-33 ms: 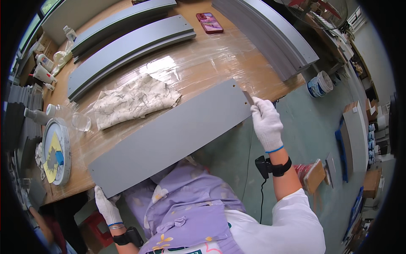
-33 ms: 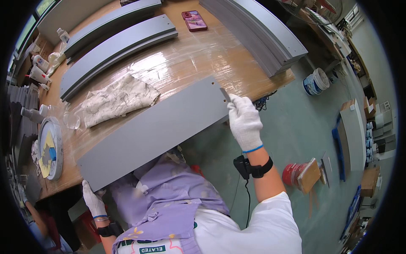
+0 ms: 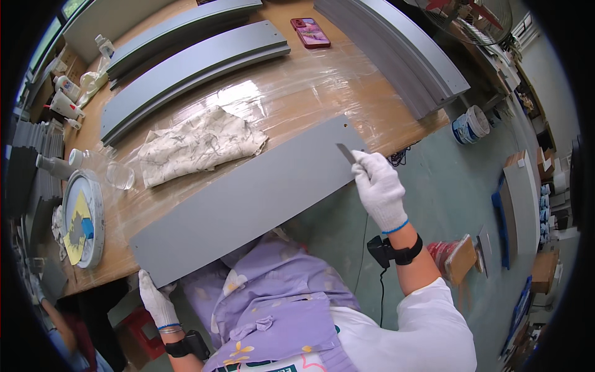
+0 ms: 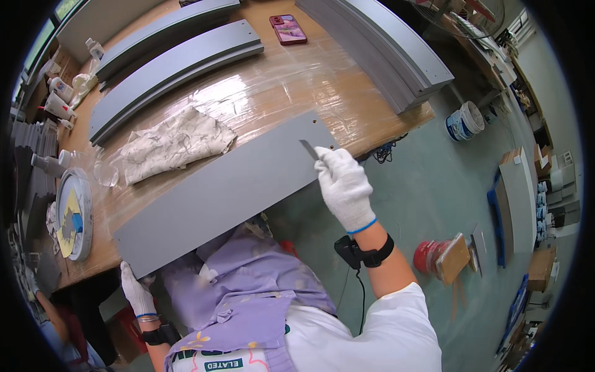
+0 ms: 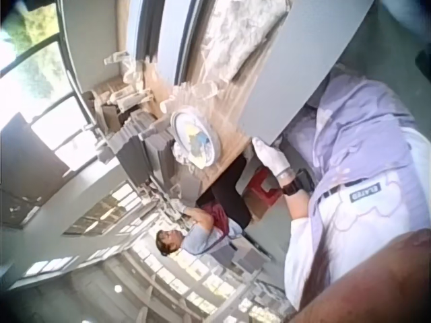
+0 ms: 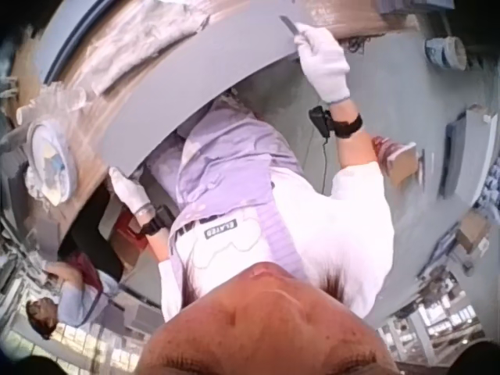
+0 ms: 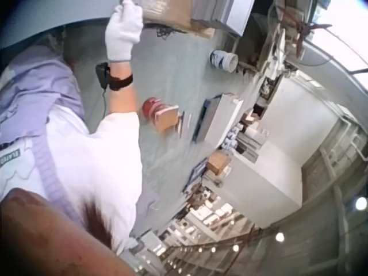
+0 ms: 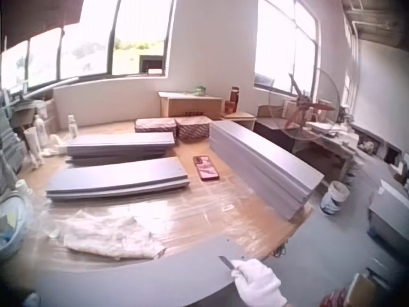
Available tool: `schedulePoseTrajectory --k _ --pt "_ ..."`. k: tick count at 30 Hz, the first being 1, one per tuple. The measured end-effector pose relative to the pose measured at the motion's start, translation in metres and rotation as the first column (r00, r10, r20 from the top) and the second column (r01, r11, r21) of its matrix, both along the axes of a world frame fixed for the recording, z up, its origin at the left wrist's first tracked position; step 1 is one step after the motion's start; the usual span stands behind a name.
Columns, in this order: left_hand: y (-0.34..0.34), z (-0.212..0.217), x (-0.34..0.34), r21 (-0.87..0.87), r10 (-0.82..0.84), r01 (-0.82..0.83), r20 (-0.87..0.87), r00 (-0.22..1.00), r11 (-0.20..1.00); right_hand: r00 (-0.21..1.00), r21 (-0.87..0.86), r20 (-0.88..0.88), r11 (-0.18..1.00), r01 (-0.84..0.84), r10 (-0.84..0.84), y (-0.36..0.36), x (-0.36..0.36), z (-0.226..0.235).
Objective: The person sands the edges of a grey rectangular panel using a blue sanding block. They then wipe the panel with a white cloth and use a small metal scraper to remove residue from the surface. The person repeats the sanding and wiping process on the panel's edges and corners.
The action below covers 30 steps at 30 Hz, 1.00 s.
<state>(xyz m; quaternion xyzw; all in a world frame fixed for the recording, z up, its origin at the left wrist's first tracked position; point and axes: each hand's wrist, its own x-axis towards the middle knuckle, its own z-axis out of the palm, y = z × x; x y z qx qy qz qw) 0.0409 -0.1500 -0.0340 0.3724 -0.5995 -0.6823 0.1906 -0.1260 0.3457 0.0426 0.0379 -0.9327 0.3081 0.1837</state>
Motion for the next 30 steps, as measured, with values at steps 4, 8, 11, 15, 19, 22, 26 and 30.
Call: schedulePoseTrajectory --k 4,8,11,15,19,22,26,30 --pt "0.013 0.007 -0.007 -0.047 0.056 -0.054 0.026 0.998 0.997 0.876 0.012 0.07 0.878 -0.479 0.477 -0.094 0.034 0.014" --pt "0.007 0.007 -0.005 -0.114 -0.108 0.107 -0.001 0.994 0.988 0.847 0.113 0.087 0.839 -0.532 0.525 -0.145 0.031 0.004" --pt "0.001 0.009 0.002 -0.014 -0.137 0.137 -0.002 0.991 0.991 0.956 0.205 0.046 0.934 -0.292 0.289 -0.122 0.0 -0.003" --pt "0.005 0.007 0.003 -0.019 -0.166 0.166 -0.025 0.986 0.986 0.979 0.369 -0.063 0.906 0.205 -0.196 -0.034 -0.036 -0.029" --pt "0.014 0.013 -0.002 -0.046 -0.174 0.174 0.005 0.985 0.984 0.945 0.511 -0.043 0.806 0.299 -0.323 -0.028 -0.035 -0.032" --pt "0.003 0.01 0.004 0.011 -0.2 0.201 -0.034 0.979 0.98 0.998 0.49 -0.005 0.87 0.052 -0.057 -0.124 -0.008 -0.022" --pt "-0.006 -0.002 0.016 0.111 -0.153 0.17 -0.15 0.977 0.979 0.868 0.479 0.093 0.743 -0.468 0.487 -0.266 0.042 -0.008" --pt "-0.012 0.007 0.029 0.23 -0.05 0.093 -0.186 0.981 0.969 0.26 0.093 0.308 0.243 -0.966 0.915 -0.318 0.093 -0.003"
